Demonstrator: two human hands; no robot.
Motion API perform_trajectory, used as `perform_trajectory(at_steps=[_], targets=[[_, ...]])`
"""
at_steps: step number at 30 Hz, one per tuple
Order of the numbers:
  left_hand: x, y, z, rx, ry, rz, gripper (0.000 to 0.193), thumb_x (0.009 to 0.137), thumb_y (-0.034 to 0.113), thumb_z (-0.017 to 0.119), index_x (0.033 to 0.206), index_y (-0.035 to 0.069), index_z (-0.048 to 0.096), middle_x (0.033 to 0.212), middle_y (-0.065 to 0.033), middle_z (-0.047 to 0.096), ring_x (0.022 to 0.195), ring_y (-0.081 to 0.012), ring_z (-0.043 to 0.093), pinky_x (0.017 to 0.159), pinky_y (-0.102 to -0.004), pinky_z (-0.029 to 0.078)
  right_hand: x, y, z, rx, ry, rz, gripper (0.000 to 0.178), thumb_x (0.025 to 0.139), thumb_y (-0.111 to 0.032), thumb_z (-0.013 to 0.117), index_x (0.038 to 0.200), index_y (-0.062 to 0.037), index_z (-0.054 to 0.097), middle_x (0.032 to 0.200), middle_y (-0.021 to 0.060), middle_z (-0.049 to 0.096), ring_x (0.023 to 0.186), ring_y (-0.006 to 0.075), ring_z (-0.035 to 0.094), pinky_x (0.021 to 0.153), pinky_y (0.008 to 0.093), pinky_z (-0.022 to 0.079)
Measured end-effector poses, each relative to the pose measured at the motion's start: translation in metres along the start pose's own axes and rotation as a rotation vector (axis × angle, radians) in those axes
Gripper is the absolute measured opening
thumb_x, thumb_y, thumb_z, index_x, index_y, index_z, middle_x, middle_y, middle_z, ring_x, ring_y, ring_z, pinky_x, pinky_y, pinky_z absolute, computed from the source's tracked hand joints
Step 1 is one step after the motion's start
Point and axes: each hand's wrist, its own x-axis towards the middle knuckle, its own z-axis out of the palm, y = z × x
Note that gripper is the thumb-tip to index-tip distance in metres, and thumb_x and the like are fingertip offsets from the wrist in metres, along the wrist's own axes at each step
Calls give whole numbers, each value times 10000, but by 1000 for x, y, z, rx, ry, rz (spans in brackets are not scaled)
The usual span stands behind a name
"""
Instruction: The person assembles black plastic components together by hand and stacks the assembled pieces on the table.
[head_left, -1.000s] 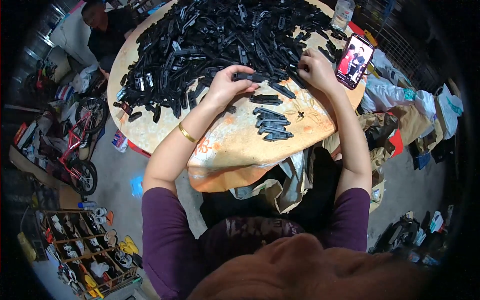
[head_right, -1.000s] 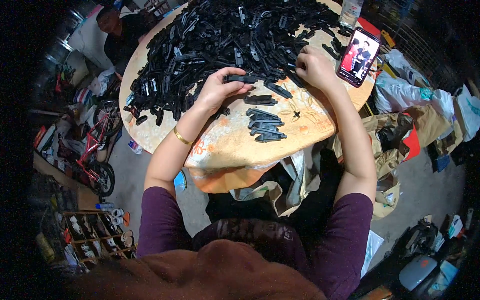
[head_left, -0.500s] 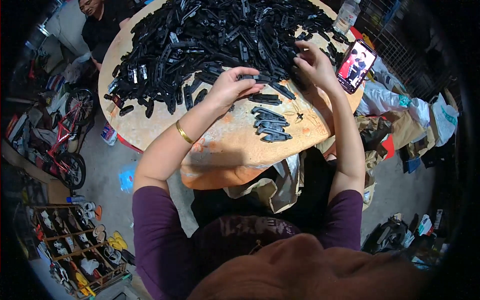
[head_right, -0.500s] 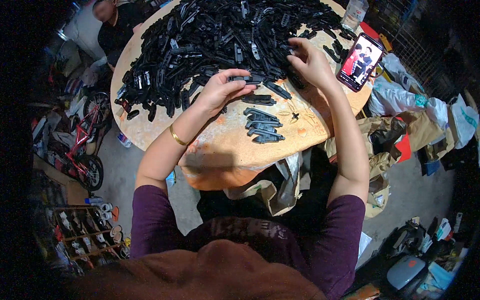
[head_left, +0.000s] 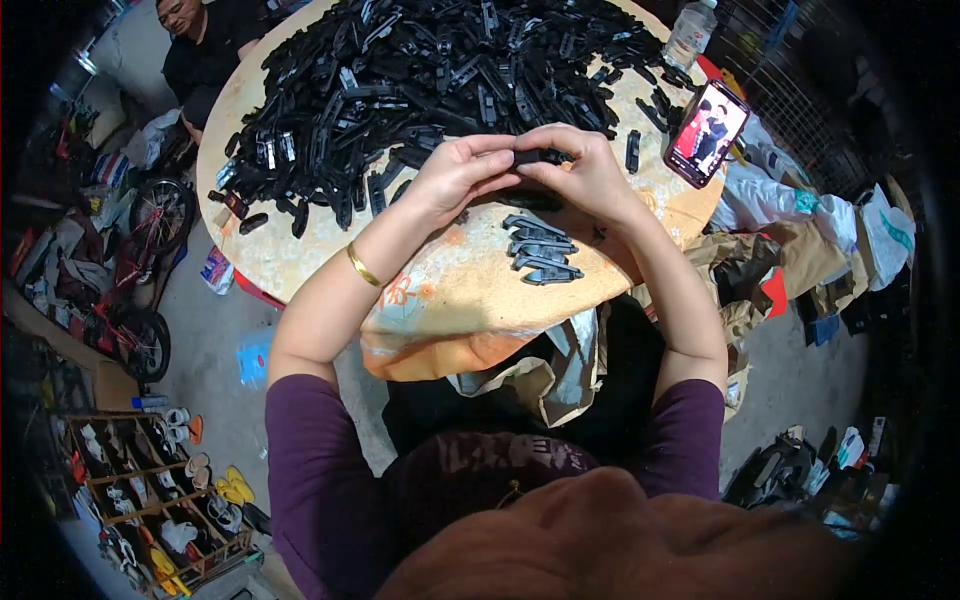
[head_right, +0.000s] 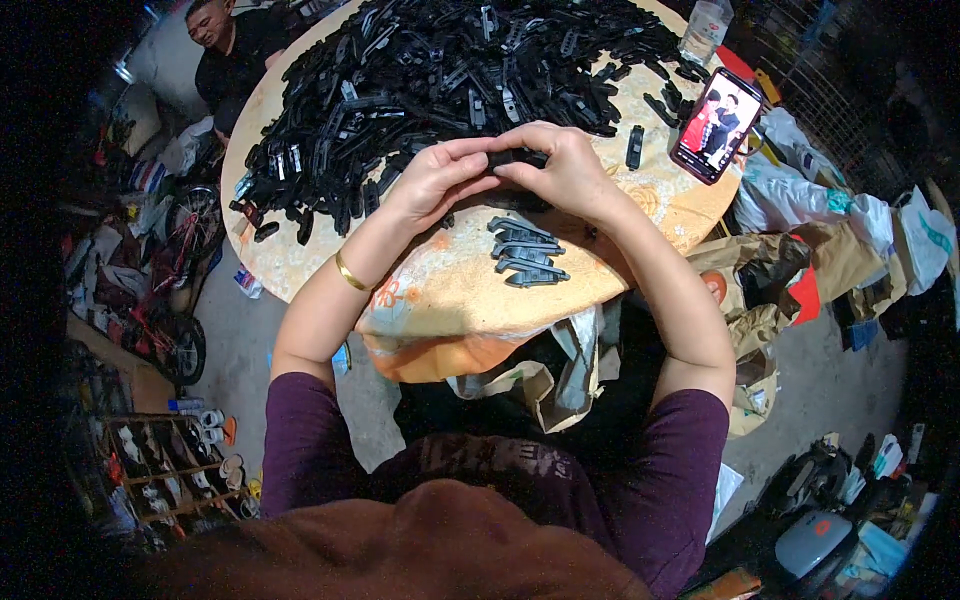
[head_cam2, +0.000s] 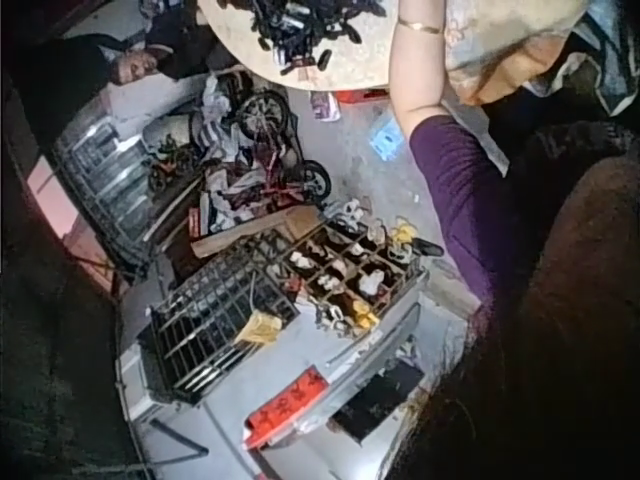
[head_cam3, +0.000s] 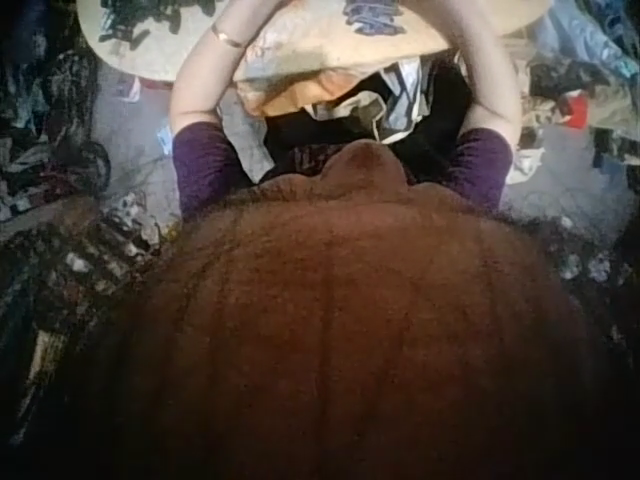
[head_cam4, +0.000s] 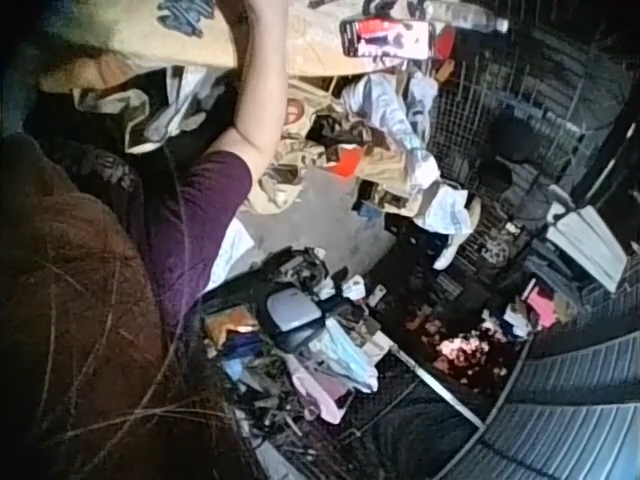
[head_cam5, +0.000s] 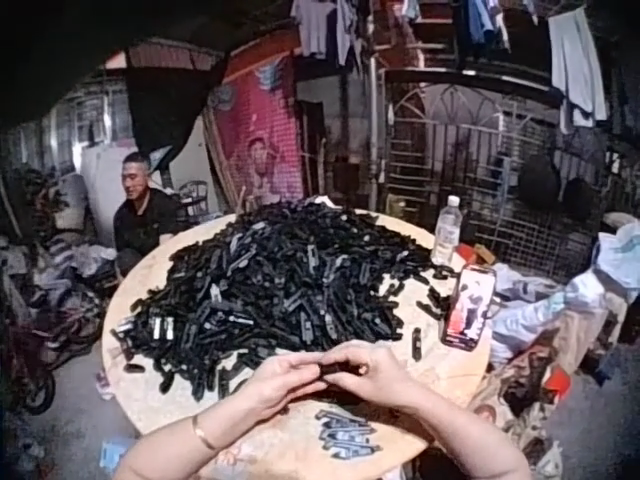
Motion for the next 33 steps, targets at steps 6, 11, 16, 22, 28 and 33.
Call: perform_trajectory(at_steps=[6, 11, 16, 22, 28, 33], targets=[[-2, 4, 0, 343, 18, 176, 383, 832, 29, 575, 1199, -39, 486, 1065, -97, 593, 888, -128, 596, 790, -235, 499, 4, 7, -7, 210, -127, 157, 427, 790, -94, 661, 1166, 40, 507, 1019, 102, 612, 961, 142, 569, 811, 265, 475], [-11, 14, 14, 743, 74, 229, 387, 789, 36, 607, 1169, 3, 542, 1023, -76, 618, 872, -100, 582, 776, -226, 476, 5, 6, -11, 152, -269, 289, 401, 781, -63, 660, 1142, 52, 531, 963, 104, 633, 841, 128, 604, 755, 240, 496], [-10, 10, 15, 821, 81, 363, 374, 784, 44, 618, 1150, 0, 554, 1039, -89, 620, 912, -122, 581, 803, -244, 473, 0, 1, -10, 138, -107, 216, 320, 752, -134, 694, 1013, 36, 622, 821, 92, 659, 735, 114, 600, 653, 244, 487], [-6, -7, 11, 995, -108, 364, 338, 804, 57, 597, 1135, -2, 556, 1038, -108, 624, 914, -141, 589, 823, -268, 464, 15, 31, -57, -97, -55, 302, 288, 824, -297, 611, 950, -44, 665, 827, 102, 673, 742, 157, 630, 691, 285, 491], [-3, -9, 10, 879, -391, 188, 261, 864, 127, 544, 1090, 6, 595, 1001, -79, 639, 890, -132, 590, 791, -262, 463, -1, 79, -69, -742, 57, 310, 242, 759, -233, 633, 904, -41, 656, 833, 170, 646, 793, 313, 621, 719, 393, 486], [6, -4, 6, 1069, -68, 333, 235, 874, 129, 521, 1054, 6, 610, 991, -101, 638, 898, -168, 590, 819, -295, 453, 1, 74, -58, -806, 47, 321, 230, 731, -221, 651, 854, -29, 624, 812, 182, 634, 802, 329, 609, 711, 408, 478]])
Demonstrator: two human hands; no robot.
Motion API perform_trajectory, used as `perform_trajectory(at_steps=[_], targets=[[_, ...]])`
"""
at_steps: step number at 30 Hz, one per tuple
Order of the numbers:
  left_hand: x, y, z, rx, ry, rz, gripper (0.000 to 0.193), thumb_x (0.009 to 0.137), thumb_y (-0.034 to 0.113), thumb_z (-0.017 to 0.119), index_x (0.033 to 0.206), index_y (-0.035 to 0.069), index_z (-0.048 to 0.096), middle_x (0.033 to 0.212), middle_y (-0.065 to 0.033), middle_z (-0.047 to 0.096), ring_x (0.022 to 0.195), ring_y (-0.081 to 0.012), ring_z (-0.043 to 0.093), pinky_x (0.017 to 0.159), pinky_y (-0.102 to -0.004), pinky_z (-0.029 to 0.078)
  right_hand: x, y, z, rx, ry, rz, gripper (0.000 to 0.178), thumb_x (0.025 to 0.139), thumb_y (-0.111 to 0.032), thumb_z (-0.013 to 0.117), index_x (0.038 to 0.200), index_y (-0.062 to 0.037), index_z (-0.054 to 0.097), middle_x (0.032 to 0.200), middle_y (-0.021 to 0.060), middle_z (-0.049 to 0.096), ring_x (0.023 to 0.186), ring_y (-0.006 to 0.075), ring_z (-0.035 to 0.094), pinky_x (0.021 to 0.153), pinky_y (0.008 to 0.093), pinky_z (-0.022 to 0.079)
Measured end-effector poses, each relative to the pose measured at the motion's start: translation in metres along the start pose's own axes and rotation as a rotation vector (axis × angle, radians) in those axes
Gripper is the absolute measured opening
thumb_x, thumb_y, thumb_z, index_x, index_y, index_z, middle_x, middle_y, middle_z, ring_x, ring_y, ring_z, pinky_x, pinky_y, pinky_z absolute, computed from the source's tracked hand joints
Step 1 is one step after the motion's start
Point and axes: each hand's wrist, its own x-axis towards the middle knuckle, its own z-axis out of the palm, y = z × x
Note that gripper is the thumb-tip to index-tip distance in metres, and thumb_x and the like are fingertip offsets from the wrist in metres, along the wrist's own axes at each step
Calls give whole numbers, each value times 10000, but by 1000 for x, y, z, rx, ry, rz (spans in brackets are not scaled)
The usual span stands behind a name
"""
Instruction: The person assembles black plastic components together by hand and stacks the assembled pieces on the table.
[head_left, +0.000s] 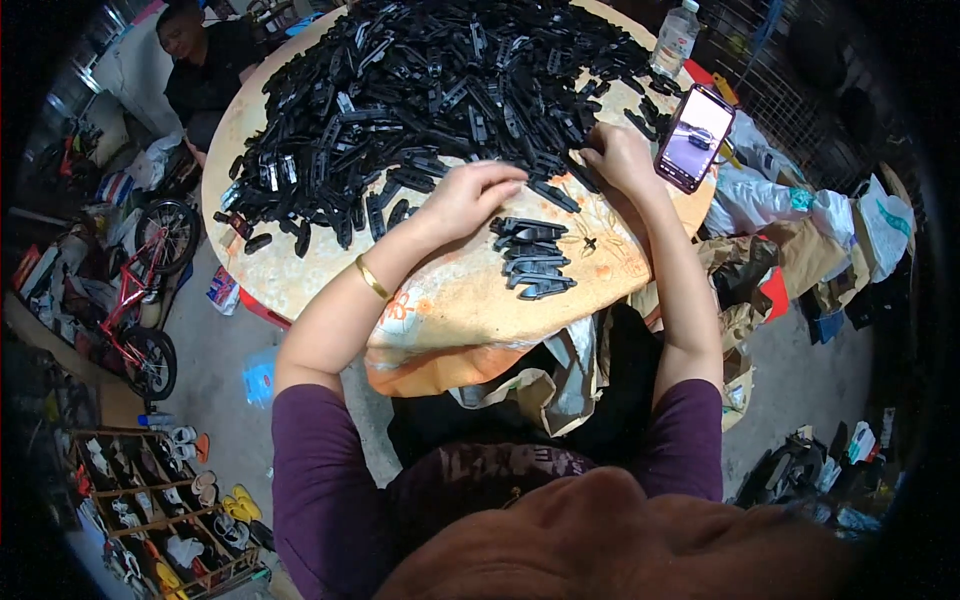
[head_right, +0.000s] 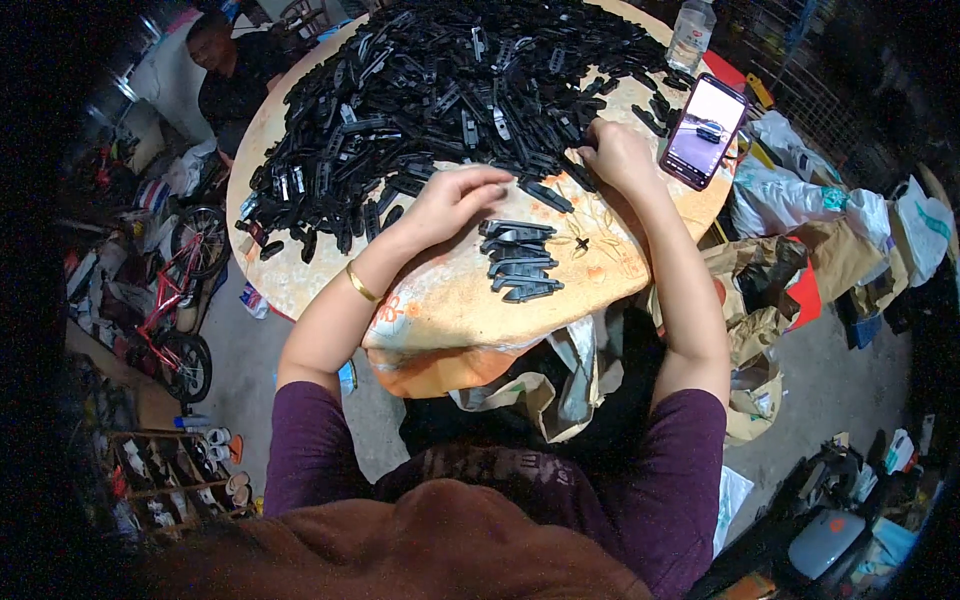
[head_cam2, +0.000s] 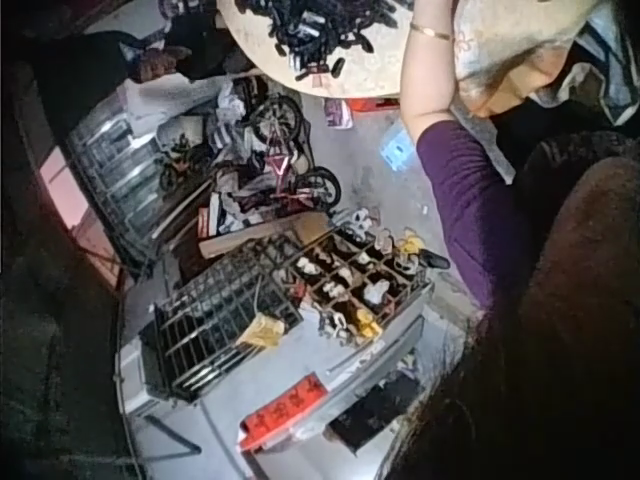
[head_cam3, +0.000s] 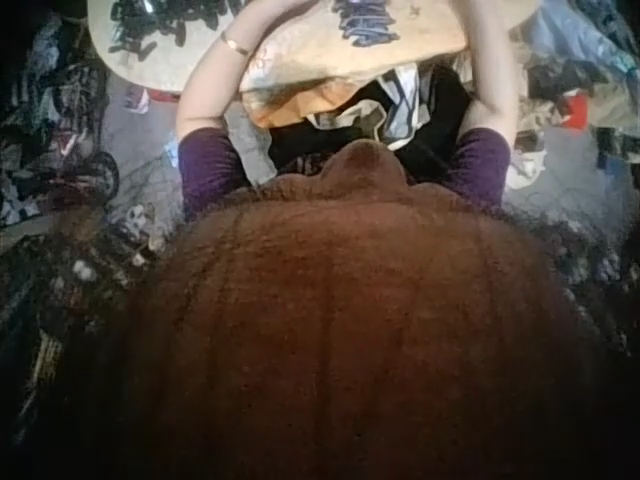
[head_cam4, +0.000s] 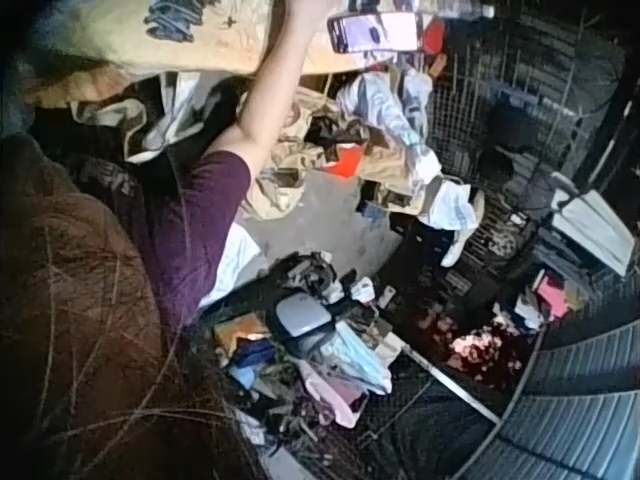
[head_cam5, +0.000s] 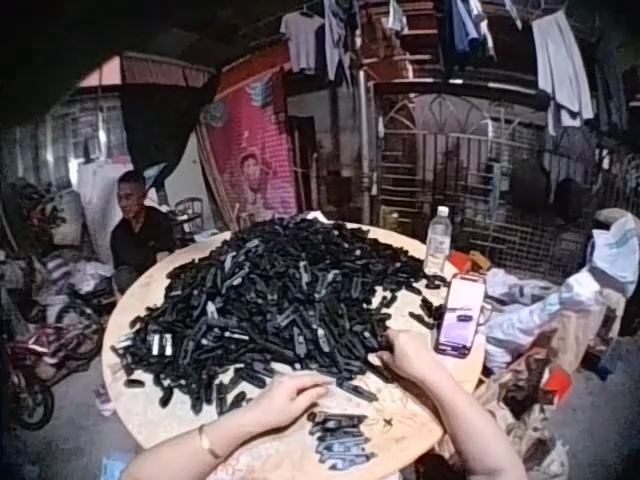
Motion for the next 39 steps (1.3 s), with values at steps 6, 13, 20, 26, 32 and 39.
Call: perform_trajectory(at_steps=[6, 13, 20, 26, 32, 39], targets=[[12, -14, 4, 375, -77, 321, 355, 799, 45, 566, 1153, 40, 544, 1212, -107, 524, 1045, -284, 472, 926, -363, 383, -5, -7, -14, -106, -62, -87, 268, 678, -200, 674, 852, -16, 587, 796, 192, 624, 802, 340, 604, 709, 411, 476], [18, -4, 8, 368, -231, 292, 354, 801, 71, 580, 1152, 47, 538, 1141, -88, 540, 969, -287, 471, 890, -352, 394, -15, -37, -39, 302, -110, -170, 182, 669, -96, 609, 800, 7, 535, 708, 173, 598, 664, 294, 594, 606, 361, 454], [13, -5, 15, 457, -145, 136, 330, 739, 185, 657, 1033, 41, 611, 935, -128, 553, 940, -293, 482, 836, -364, 413, -17, -53, -24, 811, -285, -127, 198, 704, 3, 660, 812, -13, 494, 677, 11, 534, 633, 83, 533, 551, 226, 435], [4, -10, 15, 416, -39, 207, 257, 739, 135, 633, 964, 21, 587, 986, -147, 563, 933, -321, 494, 821, -395, 411, -21, -72, -16, 861, -280, -71, 184, 738, 16, 670, 828, -19, 514, 780, 38, 592, 614, 58, 541, 557, 219, 463], [4, -17, 8, 204, 296, 93, 230, 752, 108, 605, 926, -8, 510, 844, -137, 533, 763, -280, 544, 692, -361, 451, -24, -86, -10, 944, -17, -221, 201, 741, -10, 671, 934, 3, 617, 880, 62, 639, 710, 106, 589, 622, 235, 483], [3, -6, -12, -686, 103, -377, 220, 793, 45, 586, 997, -2, 520, 714, -34, 567, 587, -81, 537, 497, -179, 416, -23, -88, -5, 659, 5, -308, 233, 733, -71, 677, 954, -19, 623, 872, 120, 649, 701, 184, 625, 611, 274, 487]])
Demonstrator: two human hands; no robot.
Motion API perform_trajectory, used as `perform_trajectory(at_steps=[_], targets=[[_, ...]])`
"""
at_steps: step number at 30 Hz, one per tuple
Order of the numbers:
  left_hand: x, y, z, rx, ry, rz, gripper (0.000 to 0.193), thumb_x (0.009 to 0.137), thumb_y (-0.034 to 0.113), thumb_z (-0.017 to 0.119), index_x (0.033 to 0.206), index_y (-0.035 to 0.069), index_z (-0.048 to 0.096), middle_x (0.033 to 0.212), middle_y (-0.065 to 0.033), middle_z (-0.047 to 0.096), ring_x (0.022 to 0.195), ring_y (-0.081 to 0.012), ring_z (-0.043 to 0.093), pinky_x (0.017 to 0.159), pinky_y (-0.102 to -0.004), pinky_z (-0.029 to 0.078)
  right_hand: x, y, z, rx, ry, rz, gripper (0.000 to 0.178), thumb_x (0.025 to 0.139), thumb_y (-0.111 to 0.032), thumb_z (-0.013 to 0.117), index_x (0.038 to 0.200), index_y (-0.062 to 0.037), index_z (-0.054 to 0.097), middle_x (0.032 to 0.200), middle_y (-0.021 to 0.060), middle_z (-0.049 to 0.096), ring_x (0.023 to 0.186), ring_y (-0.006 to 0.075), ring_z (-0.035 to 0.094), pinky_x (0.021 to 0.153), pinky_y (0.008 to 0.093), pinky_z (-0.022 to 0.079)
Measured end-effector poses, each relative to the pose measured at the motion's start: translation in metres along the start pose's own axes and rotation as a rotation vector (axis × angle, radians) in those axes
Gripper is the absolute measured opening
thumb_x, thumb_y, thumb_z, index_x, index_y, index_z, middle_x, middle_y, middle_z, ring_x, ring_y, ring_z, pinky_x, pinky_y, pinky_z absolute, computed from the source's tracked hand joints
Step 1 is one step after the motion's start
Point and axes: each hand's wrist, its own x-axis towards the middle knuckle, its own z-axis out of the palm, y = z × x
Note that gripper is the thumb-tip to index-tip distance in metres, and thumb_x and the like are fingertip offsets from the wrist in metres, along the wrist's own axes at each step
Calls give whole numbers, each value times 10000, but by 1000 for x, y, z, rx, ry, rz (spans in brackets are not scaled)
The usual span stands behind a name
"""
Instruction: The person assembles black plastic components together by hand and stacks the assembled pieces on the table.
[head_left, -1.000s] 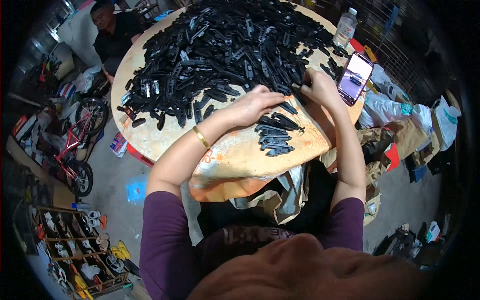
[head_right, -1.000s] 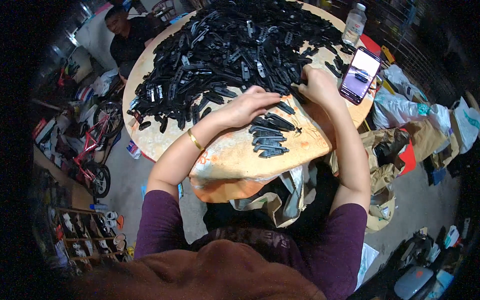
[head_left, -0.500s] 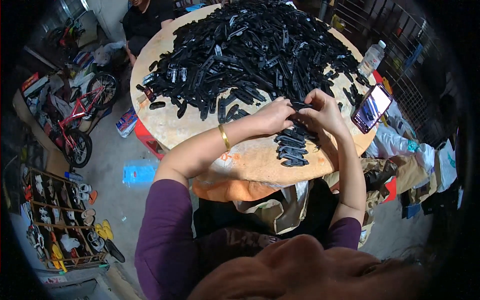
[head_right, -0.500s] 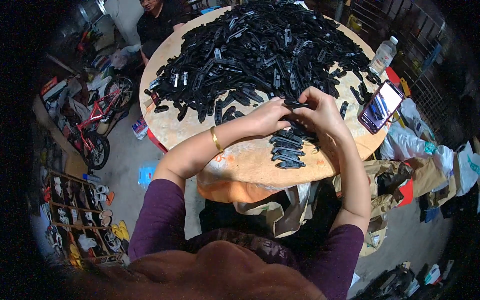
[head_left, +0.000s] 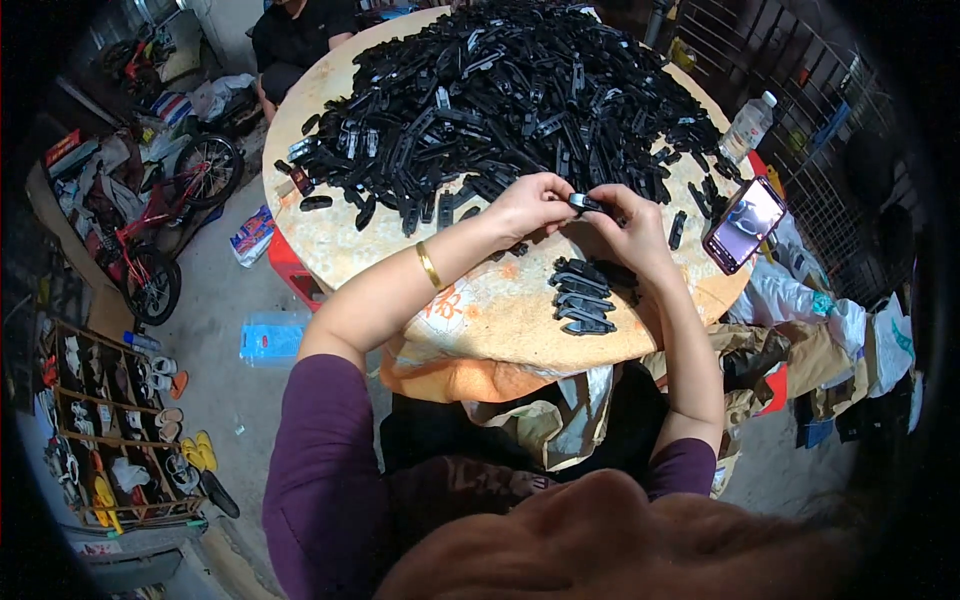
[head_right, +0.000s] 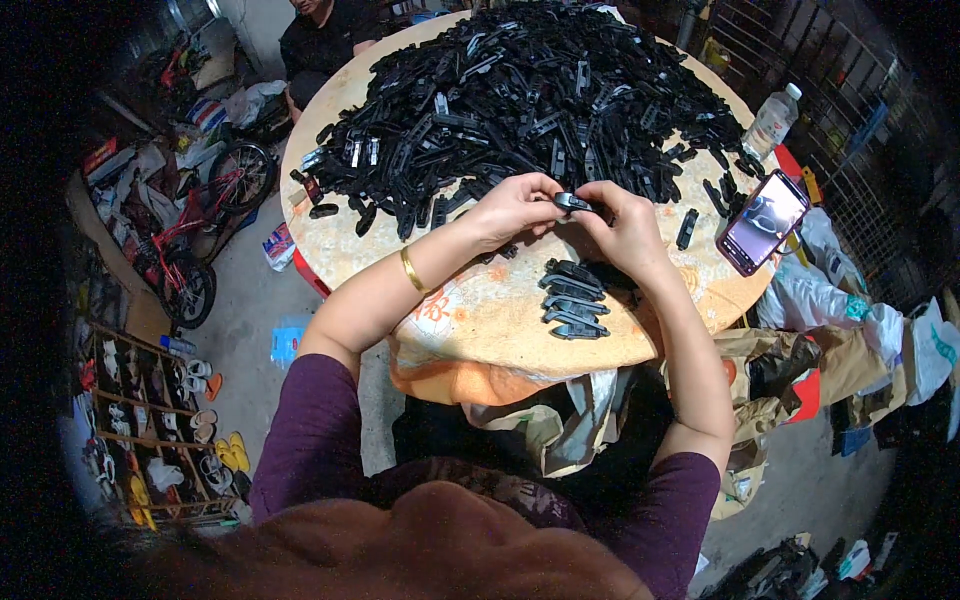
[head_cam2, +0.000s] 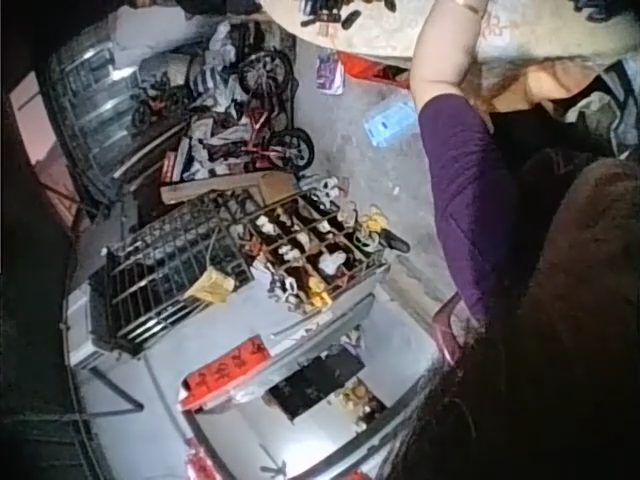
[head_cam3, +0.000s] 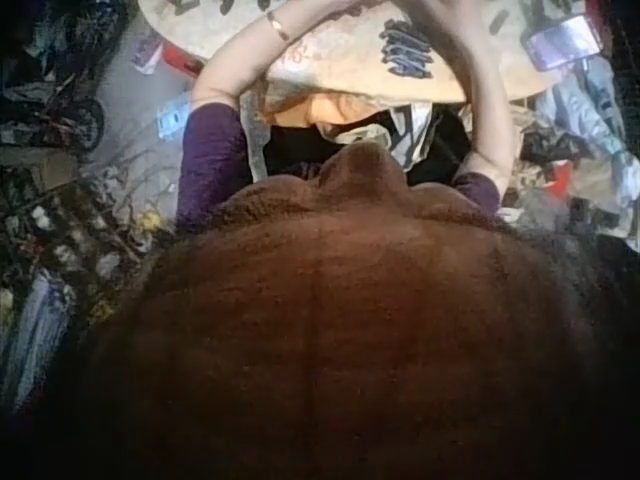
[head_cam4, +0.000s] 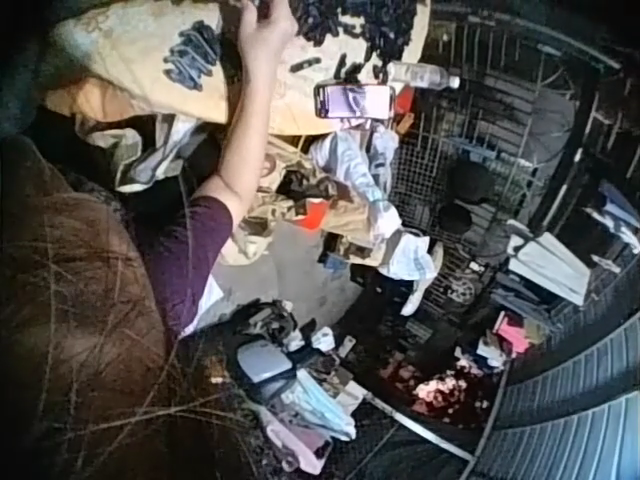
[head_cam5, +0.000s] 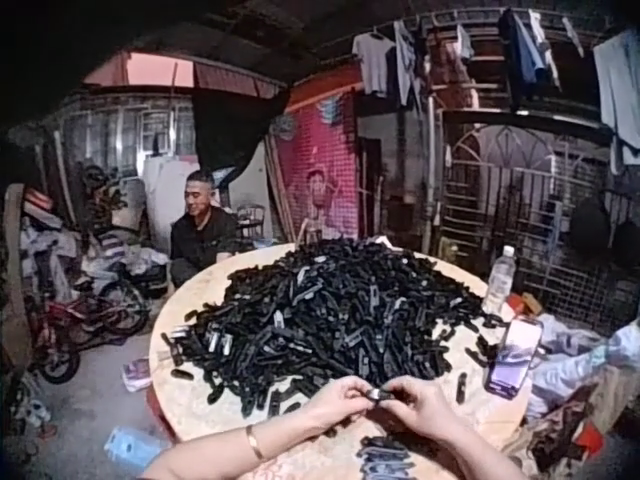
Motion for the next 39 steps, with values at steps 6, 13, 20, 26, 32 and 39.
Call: perform_trajectory(at_steps=[6, 13, 20, 26, 32, 39], targets=[[-1, -8, 1, -167, -42, -16, 401, 813, 97, 614, 1180, -9, 492, 803, -45, 622, 653, -74, 567, 598, -183, 473, -4, 0, 3, -176, 78, -155, 200, 723, -67, 673, 912, -23, 623, 861, 140, 635, 764, 279, 616, 663, 334, 491], [-4, -8, 7, 97, 70, 219, 389, 820, 57, 613, 1183, -24, 499, 994, -72, 612, 817, -90, 578, 725, -211, 484, -3, 4, 12, -33, 146, -239, 185, 706, -27, 673, 884, -14, 625, 918, 113, 622, 815, 259, 622, 707, 322, 505], [-2, -8, 6, 75, 80, 387, 463, 761, 4, 646, 1191, -57, 486, 1073, -138, 602, 919, -141, 584, 794, -245, 489, 0, 4, -2, -122, 248, -386, 379, 654, -127, 695, 1006, -25, 601, 979, 132, 596, 951, 259, 576, 834, 337, 450], [-12, 9, 9, 572, 114, 476, 352, 746, 39, 645, 1092, 6, 592, 964, -120, 655, 819, -120, 622, 721, -257, 501, -7, 20, 1, 224, -74, 22, 469, 728, -206, 715, 1122, 2, 569, 1006, 140, 634, 839, 176, 610, 735, 278, 484], [-14, 7, 7, 693, 75, 572, 349, 757, 37, 641, 1100, -8, 588, 977, -115, 653, 821, -122, 617, 725, -251, 506, -7, 22, 1, 190, -61, 20, 377, 730, -181, 717, 1034, 19, 620, 904, 135, 663, 771, 157, 616, 696, 267, 486], [-19, 6, 10, 478, -237, 331, 343, 758, 60, 653, 1091, 2, 593, 1024, -96, 631, 887, -142, 601, 781, -259, 486, 12, 55, -37, 328, 125, 185, 295, 881, -230, 541, 1065, -10, 614, 939, 72, 651, 882, 150, 597, 800, 278, 462]])
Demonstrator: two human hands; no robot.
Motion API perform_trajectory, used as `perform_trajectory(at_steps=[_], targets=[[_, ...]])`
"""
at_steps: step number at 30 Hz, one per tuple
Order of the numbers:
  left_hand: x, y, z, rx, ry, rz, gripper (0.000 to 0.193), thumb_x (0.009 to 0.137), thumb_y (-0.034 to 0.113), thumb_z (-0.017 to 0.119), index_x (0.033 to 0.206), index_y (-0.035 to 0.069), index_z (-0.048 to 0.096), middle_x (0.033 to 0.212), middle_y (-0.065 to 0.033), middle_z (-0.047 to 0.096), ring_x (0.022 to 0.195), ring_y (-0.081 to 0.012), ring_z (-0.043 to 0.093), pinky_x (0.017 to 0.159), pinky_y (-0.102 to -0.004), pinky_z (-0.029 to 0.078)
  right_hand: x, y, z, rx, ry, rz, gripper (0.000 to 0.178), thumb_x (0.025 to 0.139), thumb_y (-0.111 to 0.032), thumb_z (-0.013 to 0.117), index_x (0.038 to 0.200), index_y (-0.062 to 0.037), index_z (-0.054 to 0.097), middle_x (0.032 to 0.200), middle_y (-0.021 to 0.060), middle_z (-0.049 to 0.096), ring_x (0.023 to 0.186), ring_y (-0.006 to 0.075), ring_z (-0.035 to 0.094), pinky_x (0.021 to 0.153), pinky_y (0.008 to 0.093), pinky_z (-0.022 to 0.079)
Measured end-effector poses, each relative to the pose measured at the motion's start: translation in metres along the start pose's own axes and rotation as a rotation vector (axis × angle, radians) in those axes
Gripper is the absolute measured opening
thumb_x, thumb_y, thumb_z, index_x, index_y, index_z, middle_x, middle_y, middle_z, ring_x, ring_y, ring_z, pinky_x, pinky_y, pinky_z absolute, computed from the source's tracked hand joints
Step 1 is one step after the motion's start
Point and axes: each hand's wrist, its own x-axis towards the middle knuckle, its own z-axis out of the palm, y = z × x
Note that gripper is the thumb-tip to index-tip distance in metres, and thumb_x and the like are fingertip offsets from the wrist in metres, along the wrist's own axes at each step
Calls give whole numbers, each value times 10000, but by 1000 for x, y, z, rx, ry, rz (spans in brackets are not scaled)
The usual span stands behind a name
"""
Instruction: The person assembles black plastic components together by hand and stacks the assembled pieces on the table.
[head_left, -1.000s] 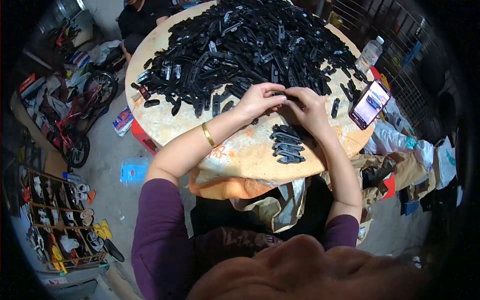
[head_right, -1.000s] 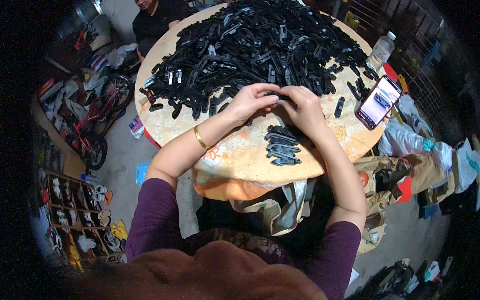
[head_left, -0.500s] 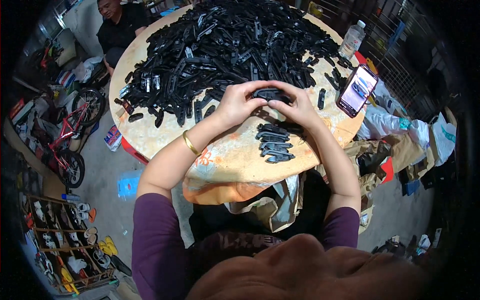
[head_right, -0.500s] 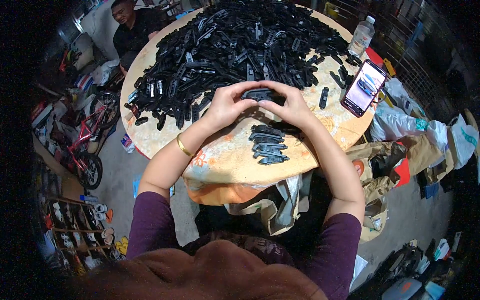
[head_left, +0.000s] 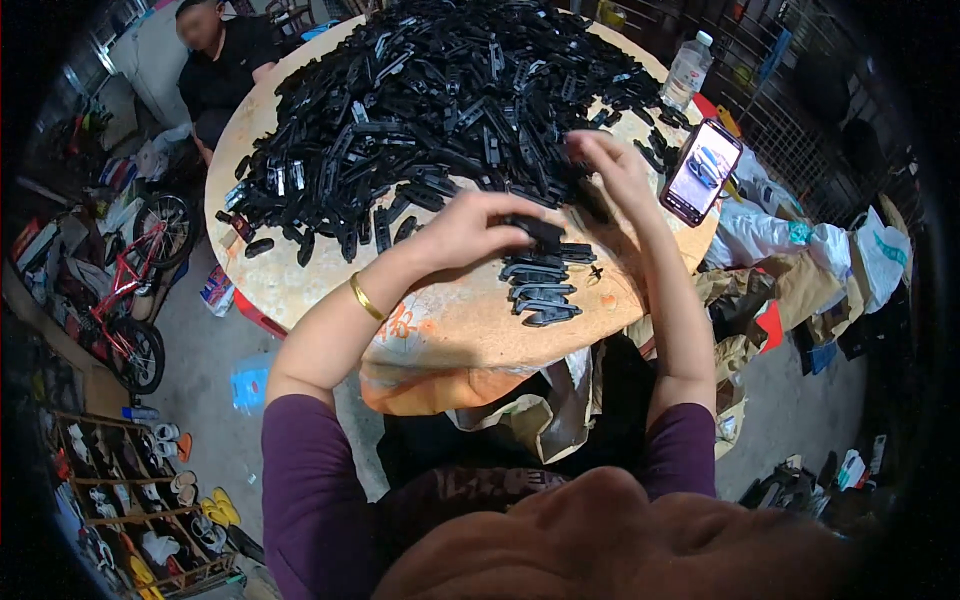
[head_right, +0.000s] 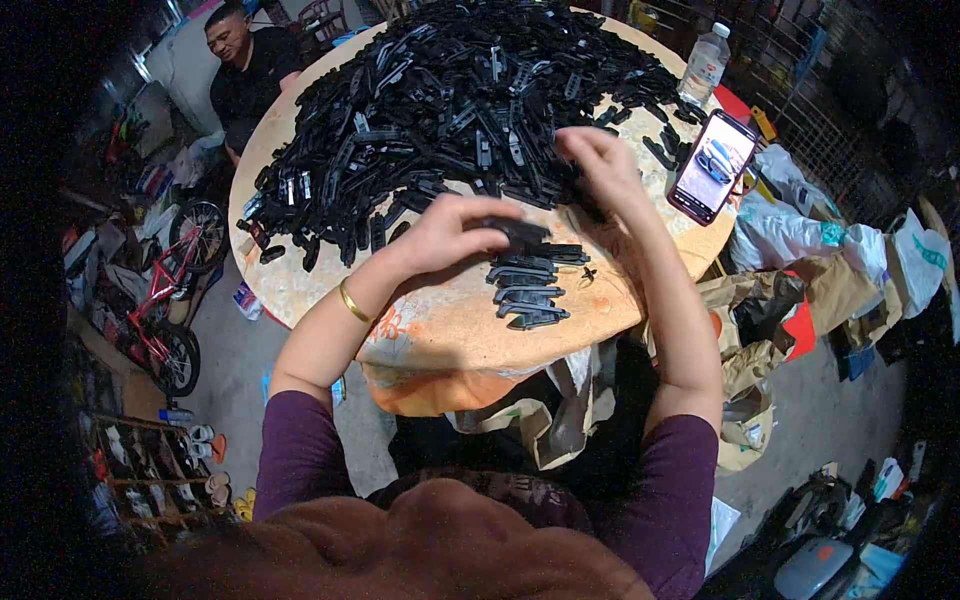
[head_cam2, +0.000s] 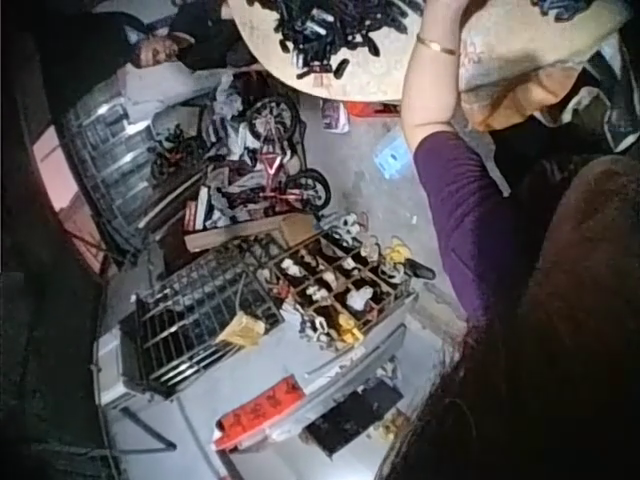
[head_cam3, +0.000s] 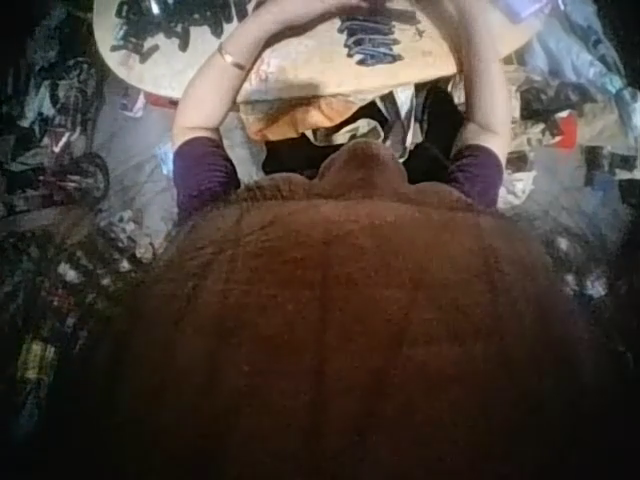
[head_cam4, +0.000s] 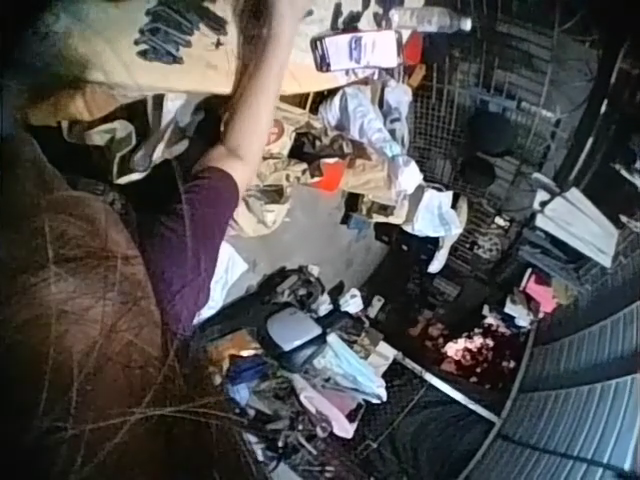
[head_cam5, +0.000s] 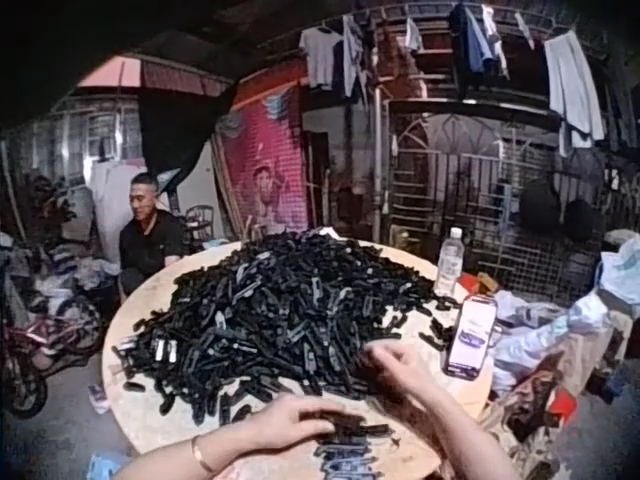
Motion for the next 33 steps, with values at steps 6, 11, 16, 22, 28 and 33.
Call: perform_trajectory(at_steps=[6, 11, 16, 22, 28, 33], targets=[[-5, 10, -16, 289, -328, 168, 604, 631, 215, 777, 1152, 18, 544, 1094, -133, 569, 1032, -260, 541, 877, -339, 441, 2, 25, -32, -864, 71, 53, 336, 745, -41, 561, 1078, -57, 600, 1007, 160, 620, 935, 302, 587, 838, 356, 454], [-21, 21, -73, 700, -298, 17, 600, 523, 154, 800, 1061, 36, 560, 962, -103, 561, 972, -271, 482, 852, -358, 394, -3, 31, -24, -991, 66, -164, 380, 674, -78, 643, 1051, -54, 596, 995, 148, 604, 923, 336, 544, 838, 392, 442], [-20, 8, -66, 777, -357, -152, 438, 530, 98, 782, 924, 26, 606, 867, -108, 581, 889, -272, 538, 787, -354, 418, -3, 28, -12, -967, 51, -71, 250, 655, -87, 673, 870, -3, 576, 883, 180, 600, 864, 348, 562, 763, 413, 458], [-13, -3, -34, 819, 3, 37, 253, 719, 138, 669, 930, 12, 611, 869, -149, 576, 857, -326, 555, 774, -388, 446, -4, 33, -11, -928, 81, -78, 247, 655, -102, 664, 868, -14, 575, 794, 183, 585, 793, 354, 575, 712, 418, 464], [-10, -12, -12, 787, 229, 143, 237, 735, 102, 654, 953, 19, 613, 852, -148, 547, 873, -318, 539, 788, -372, 446, -4, 19, -14, -831, 328, -229, 200, 718, -163, 636, 887, -59, 621, 863, 152, 576, 777, 321, 578, 694, 389, 474], [-9, -15, -21, 749, 252, 3, 155, 777, 86, 603, 901, -3, 624, 850, -164, 542, 854, -324, 542, 762, -372, 442, -7, -12, 0, -596, 239, -343, 169, 722, -59, 609, 889, -38, 633, 890, 118, 578, 785, 254, 595, 656, 318, 498]])
